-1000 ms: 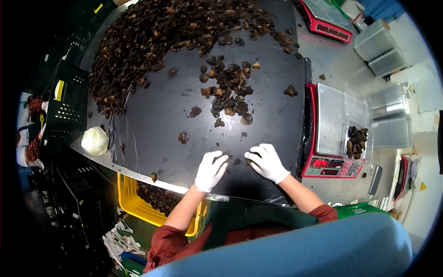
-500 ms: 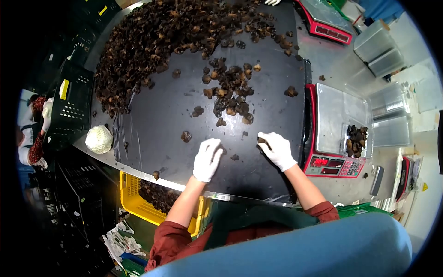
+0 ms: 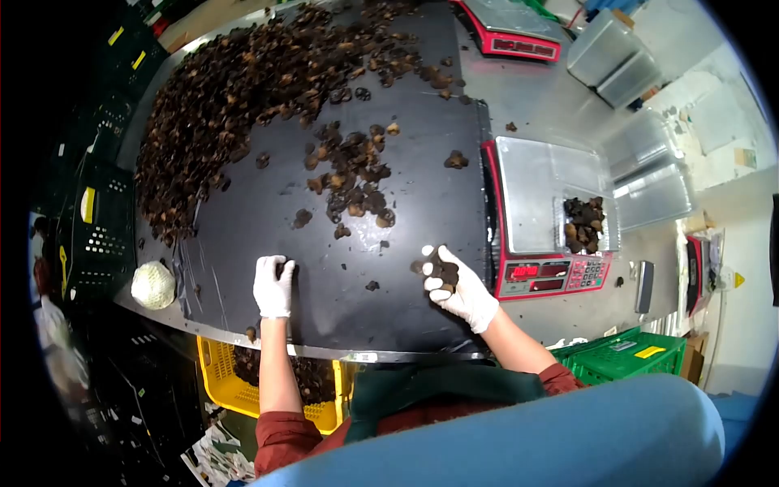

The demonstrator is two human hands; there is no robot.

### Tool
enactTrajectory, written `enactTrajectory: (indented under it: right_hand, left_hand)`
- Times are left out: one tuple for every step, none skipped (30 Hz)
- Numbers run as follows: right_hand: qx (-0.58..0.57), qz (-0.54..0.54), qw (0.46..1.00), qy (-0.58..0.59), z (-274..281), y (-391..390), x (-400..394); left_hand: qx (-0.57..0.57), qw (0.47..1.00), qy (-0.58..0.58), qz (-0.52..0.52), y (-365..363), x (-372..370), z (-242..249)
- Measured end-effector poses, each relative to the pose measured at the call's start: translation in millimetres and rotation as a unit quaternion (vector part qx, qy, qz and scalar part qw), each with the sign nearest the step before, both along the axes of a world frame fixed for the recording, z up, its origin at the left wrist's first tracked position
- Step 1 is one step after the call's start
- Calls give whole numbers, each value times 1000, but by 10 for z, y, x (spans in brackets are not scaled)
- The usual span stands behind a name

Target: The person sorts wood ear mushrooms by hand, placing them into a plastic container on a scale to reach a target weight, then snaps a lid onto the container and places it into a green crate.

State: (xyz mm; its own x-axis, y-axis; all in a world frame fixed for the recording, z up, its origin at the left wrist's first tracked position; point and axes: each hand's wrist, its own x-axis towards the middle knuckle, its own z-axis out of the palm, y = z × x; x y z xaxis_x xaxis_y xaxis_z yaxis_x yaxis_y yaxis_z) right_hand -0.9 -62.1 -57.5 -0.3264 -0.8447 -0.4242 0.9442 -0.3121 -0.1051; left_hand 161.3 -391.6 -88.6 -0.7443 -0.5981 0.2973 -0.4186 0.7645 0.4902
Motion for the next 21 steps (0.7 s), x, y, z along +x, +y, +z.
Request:
enactTrajectory:
  right_hand:
    - [23,0,1000,12,68,77,6]
    - [118,-13,991,57,266,150,17]
    - [138,-37,982,126,510,262,5]
    - [196,-79,956,203,721,409,-43]
    - [252,-119,920,276,869,588,-118]
    - [377,-152,817,410,954,822,-243]
    - [485,-176,678,523,1044,1049,-386]
    - [510,-256,610,550,1126,1191,-515]
    - [528,-292,555,573,1149,1345,-655]
    - [548,-325,495,591,1173,1500,-795]
    - [568,-318,454,609,1094,1679,-934]
    - [567,-270,445,639,1063,1792,-1019]
    - [526,-246,504,639,920,1905,-1106]
    - [536,-238,493,643,918,1947,-1115]
    - [545,-230,483,646,918,1975,-1115]
    - [534,-278,530,598,936,2000,-1116]
    - [498,-337,533,595,923,2070,-1136]
    - [497,-373,531,576,926,2153,-1151]
    - [495,-409,528,556,925,2242,-1162]
    - [518,-426,486,561,880,2328,-1175]
    - [541,-419,466,560,813,2415,-1184]
  left_hand:
    - [-8,1000,22,-5,17,-15,54]
    - [21,997,74,-10,3,-16,25]
    - [53,990,126,-16,37,-45,-18]
    - [202,968,148,26,168,-109,81]
    - [347,922,162,66,295,-159,179]
    - [415,893,163,68,307,-175,127]
    - [575,787,217,62,371,-203,80]
    - [670,706,222,66,462,-240,118]
    - [753,615,222,70,565,-285,174]
    - [792,557,239,74,718,-360,196]
    - [849,470,235,48,827,-420,188]
    - [877,424,224,40,972,-508,222]
    - [901,377,210,33,1133,-612,269]
    - [912,355,201,50,1292,-739,294]
    - [915,350,196,37,1469,-867,343]
    - [919,352,175,29,1656,-1009,465]
    - [922,355,154,21,1848,-1159,602]
    - [900,412,141,-10,2049,-1317,683]
    - [874,468,126,-42,2251,-1475,768]
    - [847,509,121,-93,2461,-1632,871]
    - [816,548,116,-143,2661,-1786,976]
